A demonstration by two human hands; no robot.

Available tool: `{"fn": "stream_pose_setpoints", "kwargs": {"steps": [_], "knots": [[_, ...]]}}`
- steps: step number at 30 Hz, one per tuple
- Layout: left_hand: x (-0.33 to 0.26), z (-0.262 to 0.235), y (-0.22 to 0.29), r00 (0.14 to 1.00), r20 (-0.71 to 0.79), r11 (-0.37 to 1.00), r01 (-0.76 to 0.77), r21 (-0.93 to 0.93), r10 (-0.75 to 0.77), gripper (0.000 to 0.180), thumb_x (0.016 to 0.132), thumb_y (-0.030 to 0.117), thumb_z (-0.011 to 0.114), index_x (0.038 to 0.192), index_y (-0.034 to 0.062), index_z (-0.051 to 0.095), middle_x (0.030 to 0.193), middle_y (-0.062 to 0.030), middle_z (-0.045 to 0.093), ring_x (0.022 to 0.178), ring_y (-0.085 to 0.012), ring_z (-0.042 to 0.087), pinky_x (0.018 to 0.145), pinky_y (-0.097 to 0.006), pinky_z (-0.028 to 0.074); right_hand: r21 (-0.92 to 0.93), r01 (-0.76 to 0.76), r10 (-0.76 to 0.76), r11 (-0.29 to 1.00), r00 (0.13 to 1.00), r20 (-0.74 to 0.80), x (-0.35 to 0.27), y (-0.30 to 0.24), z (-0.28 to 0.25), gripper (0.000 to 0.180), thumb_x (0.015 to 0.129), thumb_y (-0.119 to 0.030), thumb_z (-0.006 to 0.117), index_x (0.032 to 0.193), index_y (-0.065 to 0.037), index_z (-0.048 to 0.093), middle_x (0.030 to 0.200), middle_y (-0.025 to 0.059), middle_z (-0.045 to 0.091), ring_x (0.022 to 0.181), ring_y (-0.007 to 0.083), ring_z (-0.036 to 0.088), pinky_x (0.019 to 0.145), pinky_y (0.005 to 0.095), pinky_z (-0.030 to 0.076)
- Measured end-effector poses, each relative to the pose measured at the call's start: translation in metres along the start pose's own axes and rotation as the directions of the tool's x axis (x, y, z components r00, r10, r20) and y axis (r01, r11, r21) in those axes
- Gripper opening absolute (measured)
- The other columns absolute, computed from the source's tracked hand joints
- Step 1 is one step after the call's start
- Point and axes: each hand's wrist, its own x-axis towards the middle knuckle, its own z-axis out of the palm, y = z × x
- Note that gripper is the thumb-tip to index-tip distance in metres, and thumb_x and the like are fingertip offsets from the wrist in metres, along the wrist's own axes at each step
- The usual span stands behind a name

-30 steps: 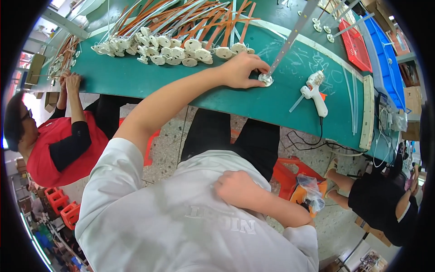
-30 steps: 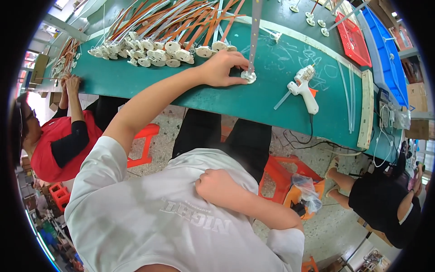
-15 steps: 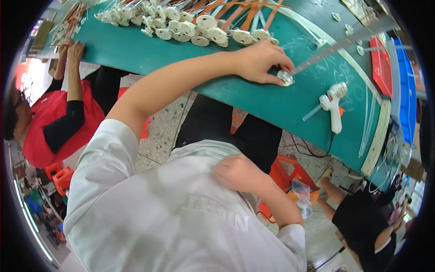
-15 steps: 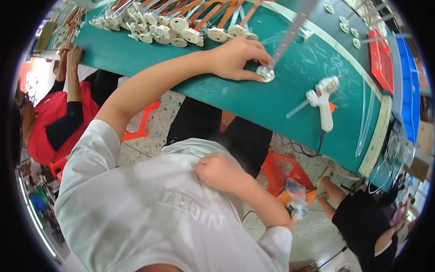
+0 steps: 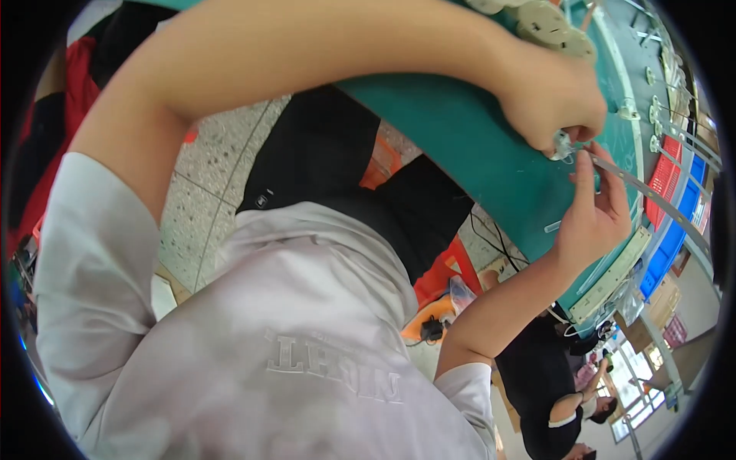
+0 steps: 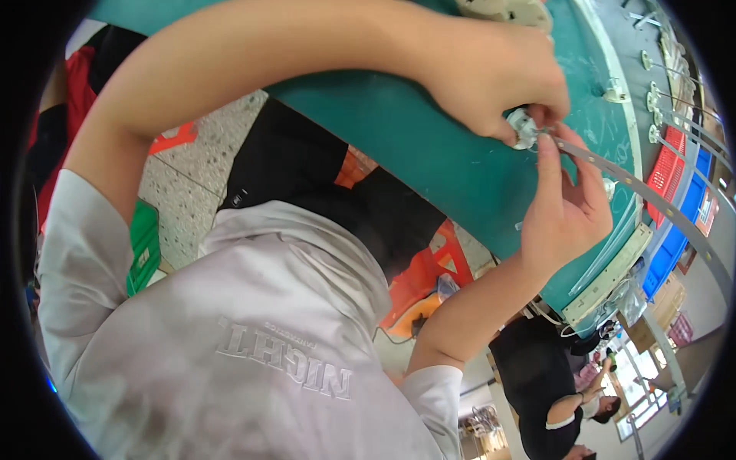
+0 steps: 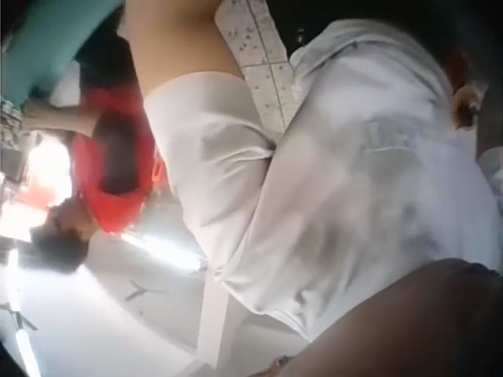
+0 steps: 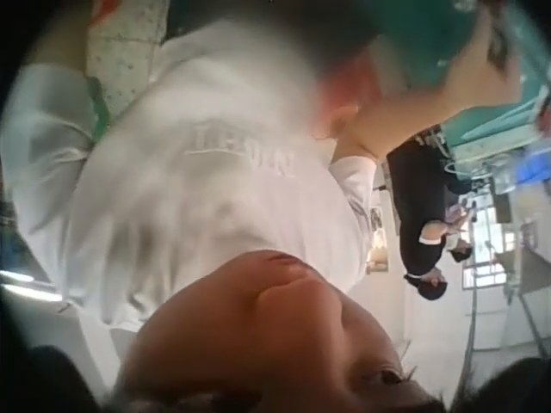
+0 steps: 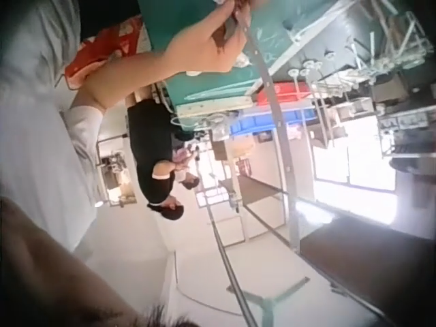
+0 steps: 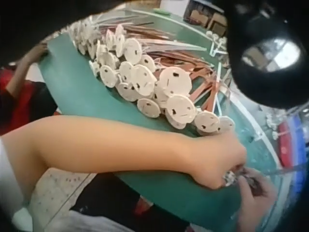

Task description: The recorder uses a hot glue gun to attach white plastic bases to wooden sticks while working at a production table.

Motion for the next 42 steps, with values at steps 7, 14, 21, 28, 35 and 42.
{"fn": "stream_pose_setpoints", "kwargs": {"steps": [7,14,21,28,35,42], "knots": [[0.005,0.002,-0.005,1.0,0.011,0.999,0.019,0.038,-0.019,0.036,0.074,0.017,0.079,0.105,0.0003,0.071,0.099,-0.013,0.076,0.096,-0.0283,0.073,0.082,-0.038,0.057,-0.044,0.179,-0.181,0.983,0.982,-0.051,0.005,0.018,0.006,0.015,0.088,0.006,0.074,0.102,0.012,0.073,0.098,0.0167,0.075,0.083,0.0155,0.068,0.075,0.0265,0.056],[0.0,-0.026,0.009,0.991,0.127,0.999,0.038,-0.006,-0.036,0.024,0.068,0.007,0.067,0.088,-0.0044,0.074,0.085,-0.0238,0.072,0.085,-0.0396,0.071,0.075,-0.042,0.056,-0.086,0.237,-0.242,0.968,0.969,-0.055,0.0,0.017,0.007,0.012,0.091,0.003,0.073,0.099,0.012,0.073,0.097,0.0171,0.075,0.081,0.0169,0.069,0.076,0.0275,0.057],[0.0,-0.019,0.007,0.998,0.052,0.999,-0.034,-0.023,0.035,0.024,0.067,0.008,0.069,0.087,-0.0042,0.074,0.085,-0.0241,0.071,0.084,-0.039,0.071,0.075,-0.042,0.056,-0.097,0.23,-0.239,0.968,0.967,-0.09,-0.003,0.013,0.008,0.011,0.091,0.005,0.072,0.098,0.013,0.072,0.096,0.0165,0.074,0.081,0.0156,0.068,0.076,0.0269,0.057],[-0.002,-0.016,0.007,0.998,-0.029,0.994,-0.052,-0.094,0.05,0.024,0.068,0.012,0.074,0.086,-0.003,0.073,0.082,-0.0229,0.071,0.08,-0.0392,0.071,0.074,-0.042,0.057,-0.115,0.204,-0.214,0.972,0.973,-0.085,-0.006,0.016,0.01,0.009,0.09,0.002,0.074,0.096,0.01,0.074,0.095,0.0106,0.076,0.078,0.0093,0.066,0.07,0.0221,0.054],[0.002,0.004,-0.004,1.0,0.003,1.0,-0.02,-0.011,0.02,0.034,0.076,0.017,0.081,0.102,-0.0016,0.071,0.098,-0.014,0.076,0.093,-0.0285,0.074,0.081,-0.037,0.058,-0.089,0.239,-0.243,0.967,0.969,-0.039,-0.003,0.016,0.008,0.009,0.091,0.001,0.074,0.096,0.009,0.074,0.094,0.0098,0.075,0.083,0.0105,0.067,0.077,0.0249,0.056],[0.008,0.002,-0.005,0.998,0.017,0.998,-0.056,0.041,0.055,0.036,0.074,0.02,0.083,0.102,0.0013,0.073,0.094,-0.0133,0.077,0.09,-0.0299,0.074,0.079,-0.039,0.057,-0.175,0.261,-0.266,0.949,0.964,-0.009,0.001,0.006,-0.001,0.009,0.09,0.003,0.073,0.096,0.009,0.074,0.096,0.0095,0.076,0.082,0.0091,0.067,0.074,0.0247,0.057]]}}
